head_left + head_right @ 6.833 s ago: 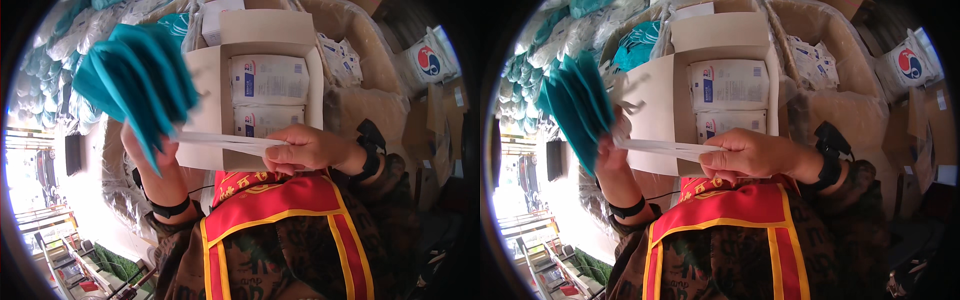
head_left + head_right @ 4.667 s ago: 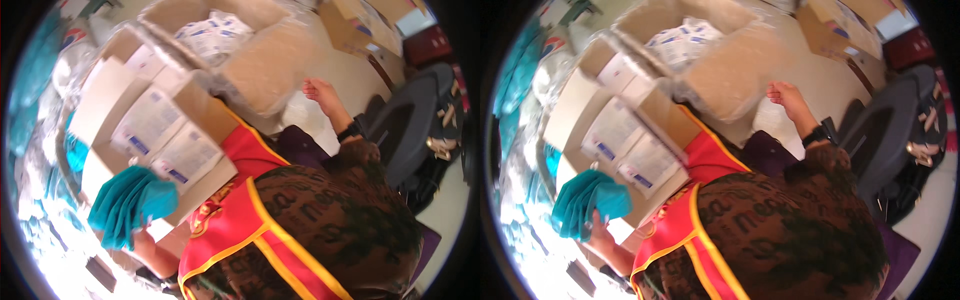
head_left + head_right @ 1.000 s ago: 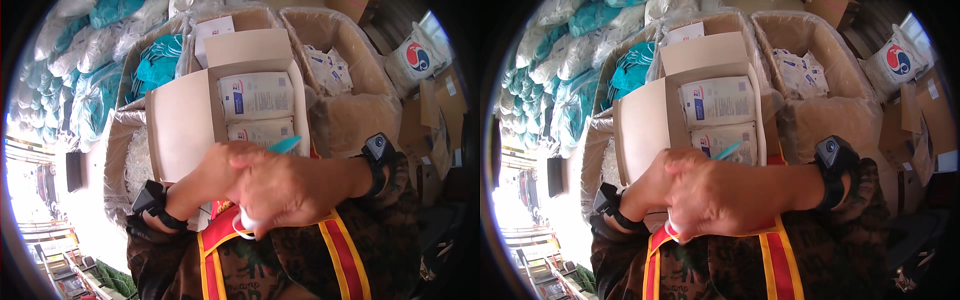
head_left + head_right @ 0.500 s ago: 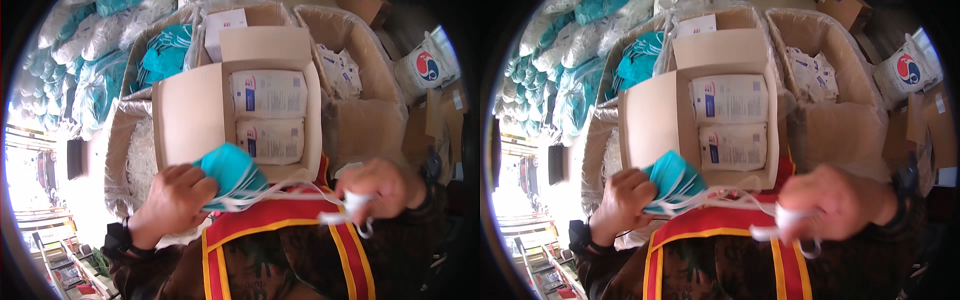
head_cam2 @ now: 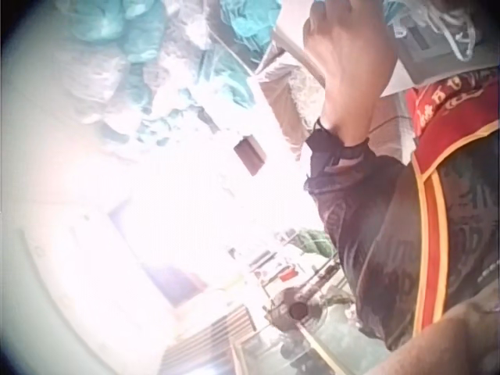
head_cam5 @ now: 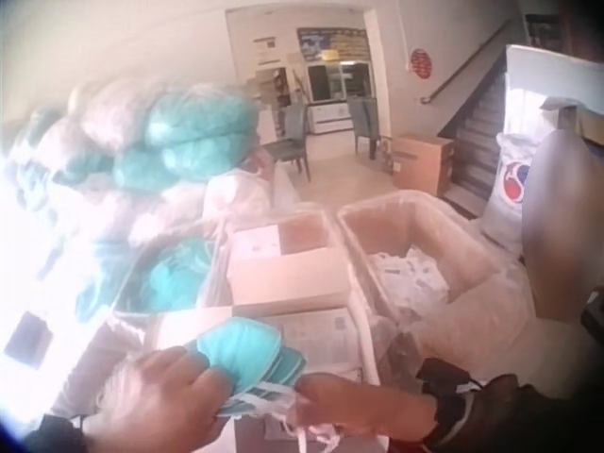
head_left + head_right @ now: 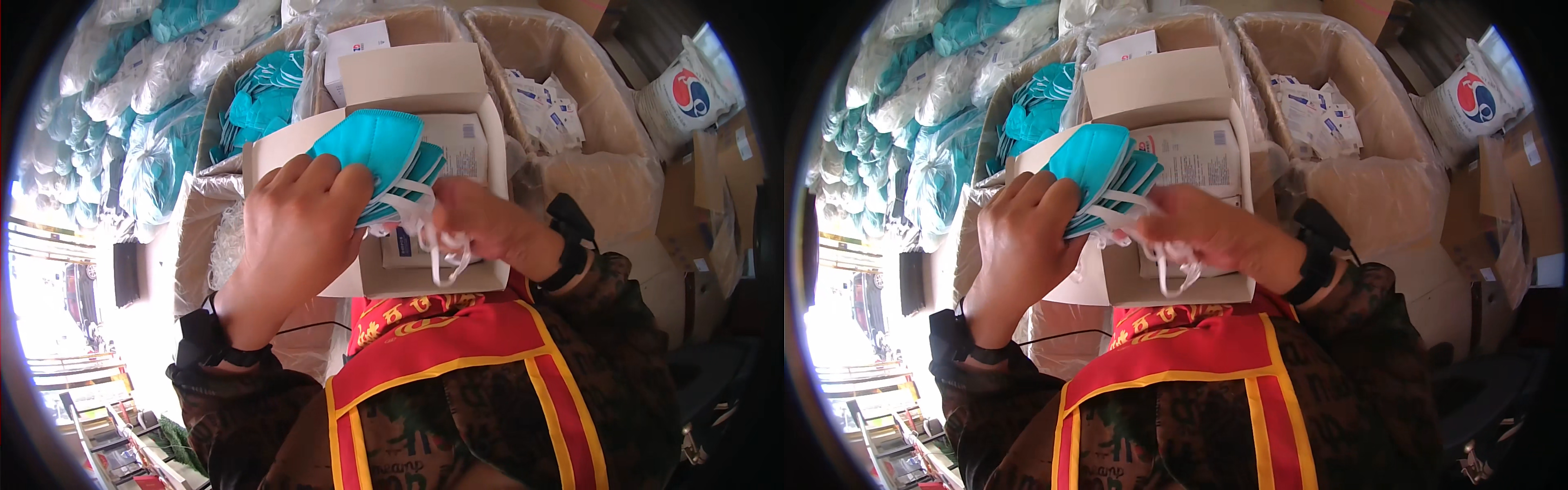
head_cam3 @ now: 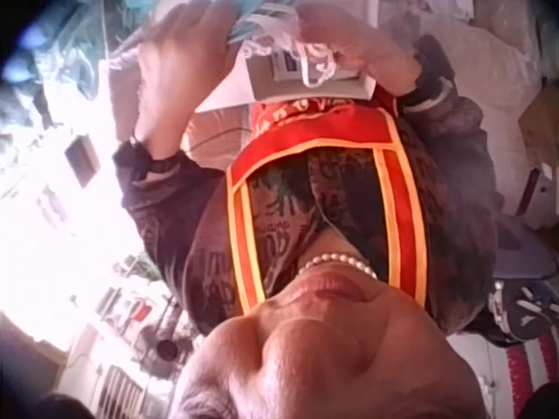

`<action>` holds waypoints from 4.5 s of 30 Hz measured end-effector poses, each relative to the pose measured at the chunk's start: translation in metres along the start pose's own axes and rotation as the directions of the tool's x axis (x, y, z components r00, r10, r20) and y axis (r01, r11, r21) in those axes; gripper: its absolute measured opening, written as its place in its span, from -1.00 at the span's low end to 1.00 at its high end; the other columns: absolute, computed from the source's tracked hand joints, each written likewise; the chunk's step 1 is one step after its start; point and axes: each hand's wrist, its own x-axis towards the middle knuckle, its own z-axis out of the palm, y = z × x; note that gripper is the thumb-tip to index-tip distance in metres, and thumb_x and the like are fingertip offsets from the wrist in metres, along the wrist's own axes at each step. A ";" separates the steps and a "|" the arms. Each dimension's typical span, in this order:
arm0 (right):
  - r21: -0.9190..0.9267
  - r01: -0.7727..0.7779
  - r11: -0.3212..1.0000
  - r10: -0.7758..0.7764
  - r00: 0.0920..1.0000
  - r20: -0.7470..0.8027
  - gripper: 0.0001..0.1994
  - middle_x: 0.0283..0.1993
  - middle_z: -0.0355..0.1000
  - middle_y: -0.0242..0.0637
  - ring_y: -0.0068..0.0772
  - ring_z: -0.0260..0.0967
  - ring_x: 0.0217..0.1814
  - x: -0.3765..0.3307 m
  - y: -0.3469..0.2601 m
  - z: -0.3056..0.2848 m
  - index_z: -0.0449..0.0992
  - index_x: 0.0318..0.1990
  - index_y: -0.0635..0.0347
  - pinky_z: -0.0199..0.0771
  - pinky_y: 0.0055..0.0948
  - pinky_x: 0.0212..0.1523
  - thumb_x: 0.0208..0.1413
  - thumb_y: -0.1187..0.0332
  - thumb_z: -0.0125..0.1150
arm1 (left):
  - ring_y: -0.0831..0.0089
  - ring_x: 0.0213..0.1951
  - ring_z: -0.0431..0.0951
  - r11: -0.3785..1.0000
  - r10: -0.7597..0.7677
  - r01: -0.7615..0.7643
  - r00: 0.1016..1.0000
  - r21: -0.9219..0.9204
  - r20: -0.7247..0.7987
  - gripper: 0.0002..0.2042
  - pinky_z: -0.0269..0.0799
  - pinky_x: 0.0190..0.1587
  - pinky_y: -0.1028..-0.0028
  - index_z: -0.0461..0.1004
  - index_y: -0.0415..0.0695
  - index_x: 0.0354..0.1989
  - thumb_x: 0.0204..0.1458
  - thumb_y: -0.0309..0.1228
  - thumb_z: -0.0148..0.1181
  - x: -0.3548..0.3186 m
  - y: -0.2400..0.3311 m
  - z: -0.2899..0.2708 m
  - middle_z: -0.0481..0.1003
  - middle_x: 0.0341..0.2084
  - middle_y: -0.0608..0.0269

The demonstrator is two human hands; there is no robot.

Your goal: The recorder is sorting and packaging individual face masks into boxes.

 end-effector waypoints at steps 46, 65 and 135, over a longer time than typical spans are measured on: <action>-0.308 -0.047 0.950 -0.049 0.954 -0.295 -0.64 -0.34 0.39 -0.54 -0.80 0.24 -0.53 -0.041 -0.028 0.007 0.48 -0.04 0.15 0.23 -0.74 -0.56 0.09 0.17 0.32 | 0.53 -0.25 0.54 0.024 -0.744 0.307 0.642 -0.951 0.188 -0.69 0.45 -0.17 0.54 0.46 -0.31 -0.08 0.03 -0.47 0.33 -0.056 0.016 0.050 0.56 -0.25 0.23; -0.090 0.032 0.995 -0.059 0.950 -0.306 -0.60 -0.35 0.50 -0.44 -0.70 0.40 -0.47 -0.002 -0.034 -0.012 0.47 -0.04 0.23 0.26 -0.74 -0.57 0.01 0.22 0.34 | 0.12 0.24 0.30 0.975 0.189 -0.152 0.953 0.164 -0.238 -0.63 0.17 0.23 0.12 0.46 0.11 0.06 0.03 -0.33 0.23 -0.028 0.008 0.007 0.35 0.18 0.06; -0.249 -0.144 0.958 0.142 0.989 -0.028 -0.70 -0.27 0.51 -0.44 -0.63 0.40 -0.28 0.001 -0.026 0.038 0.53 -0.07 0.20 0.39 -0.59 -0.24 0.06 0.28 0.35 | 0.00 -0.37 0.49 0.982 -0.136 0.141 0.990 0.128 -0.044 -0.75 0.39 -0.37 0.17 0.35 -0.17 -0.41 -0.26 -0.50 0.31 0.017 -0.022 -0.016 0.42 -0.49 0.08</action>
